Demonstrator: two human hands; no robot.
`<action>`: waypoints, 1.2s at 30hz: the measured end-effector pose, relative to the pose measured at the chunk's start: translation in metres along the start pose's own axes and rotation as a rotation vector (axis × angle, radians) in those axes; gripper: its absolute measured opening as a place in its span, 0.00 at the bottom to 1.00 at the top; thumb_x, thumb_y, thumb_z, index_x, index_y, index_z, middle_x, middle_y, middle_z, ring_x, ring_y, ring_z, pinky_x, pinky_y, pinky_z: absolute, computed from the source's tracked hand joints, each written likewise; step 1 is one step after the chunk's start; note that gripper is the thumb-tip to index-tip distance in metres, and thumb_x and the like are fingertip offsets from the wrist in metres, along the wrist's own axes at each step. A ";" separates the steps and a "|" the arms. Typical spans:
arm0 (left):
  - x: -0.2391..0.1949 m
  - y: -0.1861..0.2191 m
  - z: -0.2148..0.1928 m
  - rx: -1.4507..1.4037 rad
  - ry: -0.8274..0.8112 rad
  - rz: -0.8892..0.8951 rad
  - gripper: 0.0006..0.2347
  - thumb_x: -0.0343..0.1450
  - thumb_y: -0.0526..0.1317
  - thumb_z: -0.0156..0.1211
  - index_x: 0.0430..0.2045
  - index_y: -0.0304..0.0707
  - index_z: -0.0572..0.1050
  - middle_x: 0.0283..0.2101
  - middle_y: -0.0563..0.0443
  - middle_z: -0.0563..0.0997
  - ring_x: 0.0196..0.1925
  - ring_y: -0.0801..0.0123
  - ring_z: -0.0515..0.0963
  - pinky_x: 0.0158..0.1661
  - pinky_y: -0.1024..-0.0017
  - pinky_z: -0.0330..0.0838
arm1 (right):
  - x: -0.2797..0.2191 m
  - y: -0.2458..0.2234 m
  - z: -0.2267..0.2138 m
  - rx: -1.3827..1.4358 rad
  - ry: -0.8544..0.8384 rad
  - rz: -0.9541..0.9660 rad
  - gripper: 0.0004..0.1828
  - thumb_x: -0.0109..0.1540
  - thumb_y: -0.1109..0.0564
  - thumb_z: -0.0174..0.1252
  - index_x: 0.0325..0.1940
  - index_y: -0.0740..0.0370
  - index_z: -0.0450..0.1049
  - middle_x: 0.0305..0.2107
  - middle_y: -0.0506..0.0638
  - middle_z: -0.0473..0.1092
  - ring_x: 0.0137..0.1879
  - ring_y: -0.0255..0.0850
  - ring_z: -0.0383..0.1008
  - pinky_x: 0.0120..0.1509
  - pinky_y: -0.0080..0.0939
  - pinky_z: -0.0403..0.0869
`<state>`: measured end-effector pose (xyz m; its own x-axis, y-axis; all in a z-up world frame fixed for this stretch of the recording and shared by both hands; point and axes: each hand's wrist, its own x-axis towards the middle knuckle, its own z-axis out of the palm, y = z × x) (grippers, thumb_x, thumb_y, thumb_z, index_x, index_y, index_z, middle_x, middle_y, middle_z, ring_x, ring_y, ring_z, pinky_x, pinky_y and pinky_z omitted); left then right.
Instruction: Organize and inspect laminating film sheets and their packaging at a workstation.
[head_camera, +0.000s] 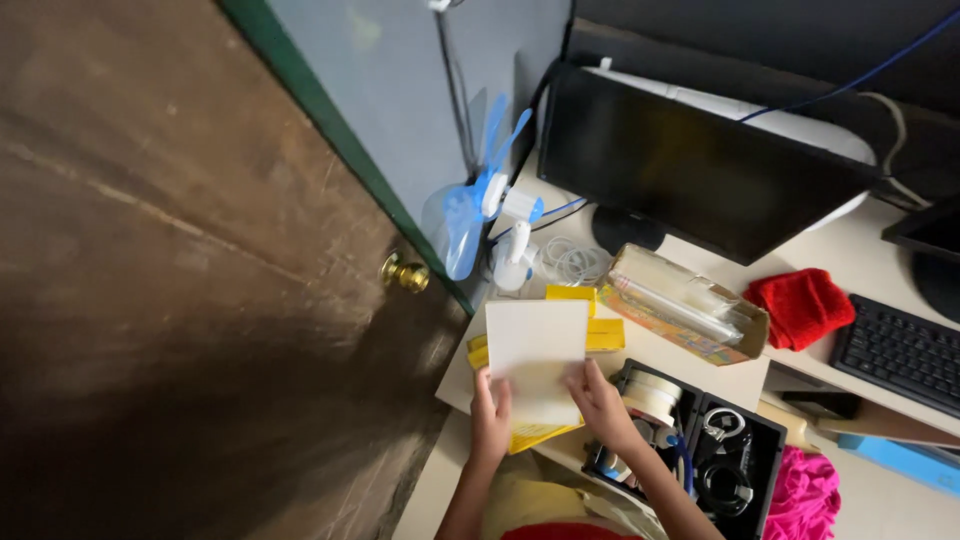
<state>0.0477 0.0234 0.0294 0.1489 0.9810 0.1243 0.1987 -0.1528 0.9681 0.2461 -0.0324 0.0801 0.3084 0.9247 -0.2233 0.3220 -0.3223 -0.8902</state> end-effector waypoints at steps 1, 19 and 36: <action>0.002 -0.001 0.005 -0.003 -0.011 0.007 0.14 0.77 0.36 0.53 0.56 0.32 0.64 0.47 0.35 0.81 0.47 0.49 0.83 0.45 0.61 0.76 | 0.001 0.002 -0.005 0.002 0.013 0.001 0.14 0.68 0.55 0.55 0.54 0.64 0.64 0.36 0.62 0.75 0.39 0.52 0.76 0.42 0.47 0.76; 0.094 0.011 0.173 -0.040 -0.763 0.043 0.15 0.74 0.33 0.54 0.55 0.35 0.66 0.48 0.44 0.78 0.47 0.59 0.82 0.44 0.66 0.78 | 0.022 0.065 -0.154 0.184 0.359 -0.089 0.15 0.68 0.67 0.42 0.58 0.63 0.66 0.43 0.59 0.78 0.45 0.47 0.84 0.49 0.43 0.83; 0.170 0.041 0.314 0.766 -0.663 0.710 0.26 0.72 0.51 0.59 0.57 0.24 0.69 0.57 0.34 0.73 0.61 0.46 0.70 0.64 0.51 0.57 | 0.111 0.044 -0.267 -0.287 0.716 -0.255 0.11 0.67 0.65 0.54 0.53 0.64 0.73 0.34 0.65 0.72 0.40 0.64 0.75 0.40 0.52 0.73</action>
<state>0.3849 0.1465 0.0220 0.8729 0.4359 0.2194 0.3554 -0.8759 0.3263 0.5335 0.0023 0.1222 0.6615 0.6540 0.3671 0.6463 -0.2487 -0.7214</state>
